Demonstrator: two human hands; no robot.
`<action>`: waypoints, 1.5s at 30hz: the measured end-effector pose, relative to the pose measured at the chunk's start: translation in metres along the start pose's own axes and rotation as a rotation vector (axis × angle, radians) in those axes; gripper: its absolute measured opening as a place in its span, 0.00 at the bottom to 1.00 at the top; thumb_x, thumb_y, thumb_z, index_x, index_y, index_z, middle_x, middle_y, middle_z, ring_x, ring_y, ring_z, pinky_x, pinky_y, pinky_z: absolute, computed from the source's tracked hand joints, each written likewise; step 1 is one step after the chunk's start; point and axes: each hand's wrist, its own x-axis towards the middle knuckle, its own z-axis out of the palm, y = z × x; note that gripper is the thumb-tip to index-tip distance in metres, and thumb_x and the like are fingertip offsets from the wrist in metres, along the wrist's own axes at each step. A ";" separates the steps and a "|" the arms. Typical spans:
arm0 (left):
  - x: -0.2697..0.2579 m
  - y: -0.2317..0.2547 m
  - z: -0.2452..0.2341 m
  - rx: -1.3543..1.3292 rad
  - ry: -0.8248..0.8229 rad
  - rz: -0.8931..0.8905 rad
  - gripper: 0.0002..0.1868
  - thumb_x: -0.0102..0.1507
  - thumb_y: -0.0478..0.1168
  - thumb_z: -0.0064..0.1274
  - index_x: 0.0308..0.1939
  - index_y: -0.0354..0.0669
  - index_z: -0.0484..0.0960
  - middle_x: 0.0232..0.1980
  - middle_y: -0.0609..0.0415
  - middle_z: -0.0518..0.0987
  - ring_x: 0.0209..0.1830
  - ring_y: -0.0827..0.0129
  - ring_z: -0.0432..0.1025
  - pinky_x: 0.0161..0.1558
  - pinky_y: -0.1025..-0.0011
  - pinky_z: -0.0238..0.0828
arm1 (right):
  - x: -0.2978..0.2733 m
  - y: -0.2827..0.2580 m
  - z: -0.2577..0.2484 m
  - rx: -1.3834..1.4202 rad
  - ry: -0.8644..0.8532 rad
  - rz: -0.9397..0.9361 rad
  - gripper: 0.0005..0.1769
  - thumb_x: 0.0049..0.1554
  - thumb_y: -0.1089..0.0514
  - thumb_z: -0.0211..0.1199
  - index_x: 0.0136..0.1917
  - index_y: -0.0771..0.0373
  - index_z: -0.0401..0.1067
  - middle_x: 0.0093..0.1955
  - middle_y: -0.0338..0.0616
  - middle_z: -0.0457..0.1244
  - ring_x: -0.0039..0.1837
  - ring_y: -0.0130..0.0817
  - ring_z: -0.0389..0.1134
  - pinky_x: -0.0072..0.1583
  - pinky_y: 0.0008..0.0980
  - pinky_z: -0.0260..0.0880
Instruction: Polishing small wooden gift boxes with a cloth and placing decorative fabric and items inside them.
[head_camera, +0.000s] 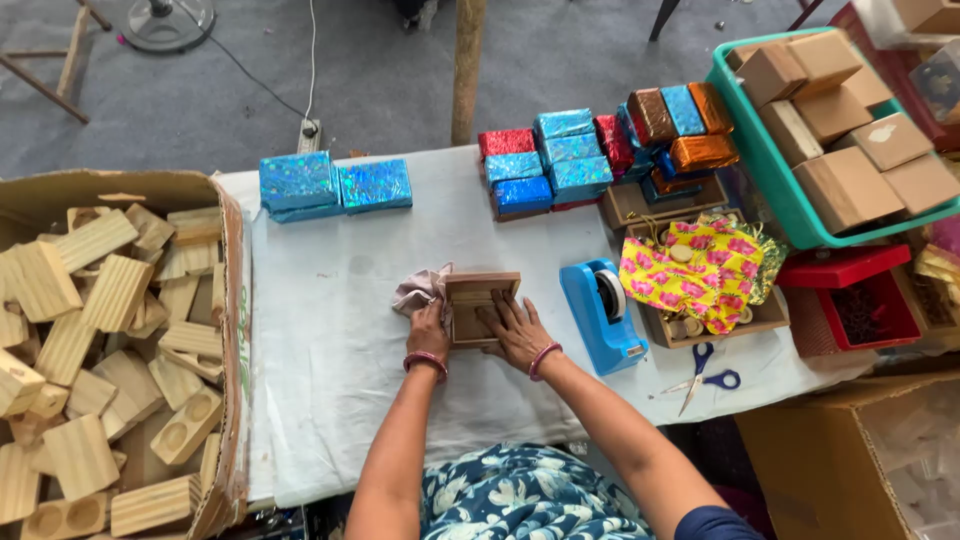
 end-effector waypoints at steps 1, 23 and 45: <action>-0.012 0.001 -0.003 0.002 -0.005 -0.007 0.28 0.58 0.27 0.46 0.63 0.43 0.75 0.60 0.50 0.78 0.62 0.50 0.68 0.62 0.59 0.68 | 0.000 -0.001 0.001 0.005 -0.006 -0.002 0.46 0.57 0.31 0.60 0.81 0.45 0.50 0.85 0.56 0.33 0.84 0.54 0.32 0.76 0.67 0.38; 0.029 0.006 -0.020 -0.233 -0.157 -0.473 0.18 0.59 0.51 0.61 0.51 0.52 0.86 0.46 0.45 0.85 0.46 0.49 0.79 0.48 0.56 0.75 | -0.004 -0.001 0.002 0.075 0.142 0.010 0.39 0.50 0.35 0.69 0.71 0.49 0.68 0.85 0.55 0.39 0.84 0.52 0.38 0.75 0.59 0.44; 0.017 0.026 -0.050 -0.176 0.015 -0.438 0.18 0.58 0.52 0.63 0.45 0.47 0.86 0.44 0.46 0.84 0.44 0.49 0.78 0.45 0.56 0.74 | -0.007 -0.005 0.002 0.087 0.156 0.007 0.38 0.52 0.35 0.68 0.71 0.48 0.68 0.85 0.54 0.39 0.84 0.53 0.37 0.75 0.59 0.44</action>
